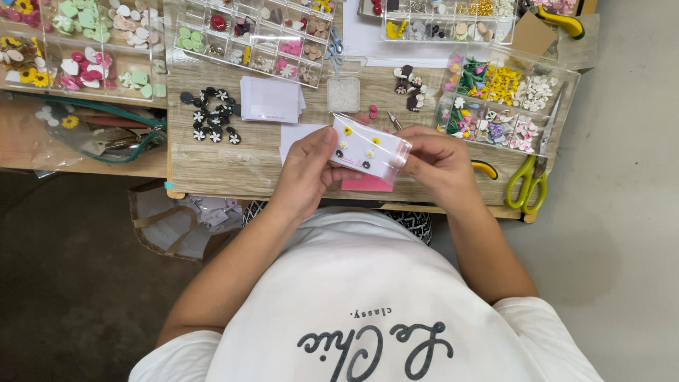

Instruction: The person picks up yellow flower components and attaches them to earring studs on a white card, places the card into a clear plastic bag, and then writes on a pink square paper using a wooden tool.

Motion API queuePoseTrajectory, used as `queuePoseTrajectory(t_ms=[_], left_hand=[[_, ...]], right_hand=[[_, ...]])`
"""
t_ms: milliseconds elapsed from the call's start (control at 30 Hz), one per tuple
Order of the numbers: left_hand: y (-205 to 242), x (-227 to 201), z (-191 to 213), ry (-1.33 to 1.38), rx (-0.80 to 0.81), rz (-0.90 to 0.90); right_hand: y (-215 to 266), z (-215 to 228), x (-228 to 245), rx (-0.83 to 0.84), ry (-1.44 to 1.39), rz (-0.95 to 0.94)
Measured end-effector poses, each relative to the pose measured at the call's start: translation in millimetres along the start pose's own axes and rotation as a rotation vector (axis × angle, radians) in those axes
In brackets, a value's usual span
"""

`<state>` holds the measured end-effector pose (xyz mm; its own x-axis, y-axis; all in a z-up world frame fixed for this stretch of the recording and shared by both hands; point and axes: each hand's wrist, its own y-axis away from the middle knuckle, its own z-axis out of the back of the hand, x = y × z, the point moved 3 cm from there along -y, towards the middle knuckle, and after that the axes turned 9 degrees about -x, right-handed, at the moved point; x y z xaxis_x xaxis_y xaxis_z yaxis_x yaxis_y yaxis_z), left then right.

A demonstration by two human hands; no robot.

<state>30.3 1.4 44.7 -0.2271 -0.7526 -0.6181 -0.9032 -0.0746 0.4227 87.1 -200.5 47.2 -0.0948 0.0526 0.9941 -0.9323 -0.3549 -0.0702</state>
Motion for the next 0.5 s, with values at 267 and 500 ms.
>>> queuePoseTrajectory(t_ms=[267,500], left_hand=[[-17,27,30,-0.374,0.119,-0.302],[-1,-6,2,-0.449,0.247,-0.408]], right_hand=[[-2,-10,6,-0.113,-0.07,0.002],[9,-10,-19,-0.155,-0.246,-0.248]])
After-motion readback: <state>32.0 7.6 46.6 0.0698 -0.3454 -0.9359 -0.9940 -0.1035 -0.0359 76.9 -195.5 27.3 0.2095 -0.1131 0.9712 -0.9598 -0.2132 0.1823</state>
